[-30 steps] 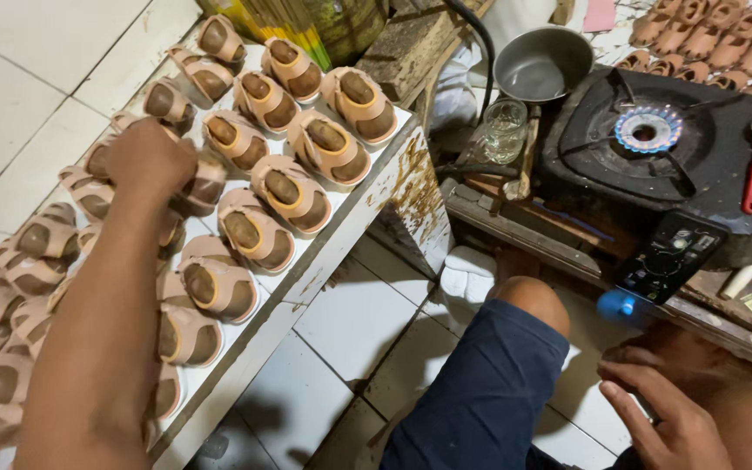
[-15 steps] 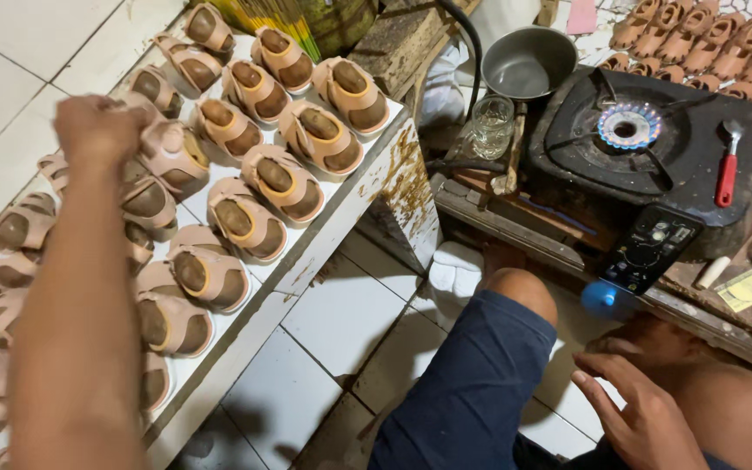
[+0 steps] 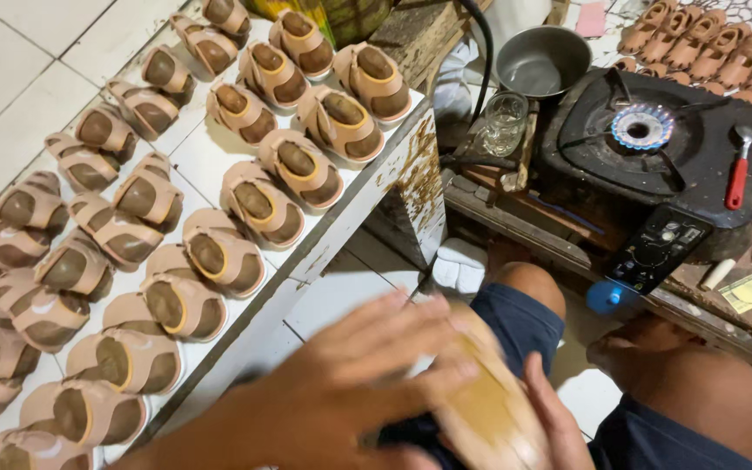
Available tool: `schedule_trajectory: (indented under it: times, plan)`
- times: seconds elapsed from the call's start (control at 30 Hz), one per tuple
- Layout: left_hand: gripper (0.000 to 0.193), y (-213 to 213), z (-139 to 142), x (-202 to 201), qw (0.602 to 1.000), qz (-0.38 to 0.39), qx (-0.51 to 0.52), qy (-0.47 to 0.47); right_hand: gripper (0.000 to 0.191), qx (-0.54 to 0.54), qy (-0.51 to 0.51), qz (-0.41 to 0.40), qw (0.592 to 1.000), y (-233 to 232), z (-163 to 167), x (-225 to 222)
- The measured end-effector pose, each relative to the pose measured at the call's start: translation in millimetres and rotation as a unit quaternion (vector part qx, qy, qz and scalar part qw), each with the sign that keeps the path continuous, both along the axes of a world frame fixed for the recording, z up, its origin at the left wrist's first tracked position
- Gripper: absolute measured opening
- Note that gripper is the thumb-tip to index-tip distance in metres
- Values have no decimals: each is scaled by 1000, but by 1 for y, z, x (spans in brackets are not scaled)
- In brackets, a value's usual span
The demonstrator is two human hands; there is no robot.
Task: The person heats a white rubber sandal sole over a gas burner flame, then presses the softened sole onto a wooden shoe last fitted with a sandal upper and trims the sole edge with a knife. They repeat the heating and pressing for a second sandal and place the finished sandal on a rack with others.
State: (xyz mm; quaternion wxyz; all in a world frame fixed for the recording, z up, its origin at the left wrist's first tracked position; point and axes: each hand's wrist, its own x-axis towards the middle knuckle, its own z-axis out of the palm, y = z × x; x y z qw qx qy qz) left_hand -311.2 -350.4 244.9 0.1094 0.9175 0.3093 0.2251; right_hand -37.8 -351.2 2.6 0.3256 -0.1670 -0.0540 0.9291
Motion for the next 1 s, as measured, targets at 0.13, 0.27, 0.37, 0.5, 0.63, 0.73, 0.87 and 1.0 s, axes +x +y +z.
schedule_trajectory:
  times: [0.13, 0.27, 0.37, 0.5, 0.63, 0.73, 0.87, 1.0]
  plan:
    - [56, 34, -6, -34, 989, 139, -1, -47, 72, -64, -59, -74, 993, -11, -12, 32]
    - [55, 128, -11, -108, 905, 396, 82, -129, 71, 24, -40, -85, 995, 5, -6, 91]
    - [58, 184, -24, -159, 845, 490, -34, -213, 65, 125, -136, -214, 959, 14, 1, 124]
    - [47, 219, -57, -193, 768, 531, -212, -289, 69, -22, -303, -254, 918, 23, 9, 137]
    - [45, 219, -57, -202, 785, 499, -244, -276, 66, -39, -290, -282, 913, 48, 21, 130]
    - [93, 195, -39, -180, 869, 495, -21, 6, 62, -7, -201, -295, 934, 85, 34, 135]
    - [45, 135, -51, -82, 842, 501, -96, -178, 61, -12, -116, -359, 926, 115, 34, 141]
    - [66, 82, -78, 37, 949, 305, -70, -29, 60, 14, 33, -399, 916, 110, 23, 146]
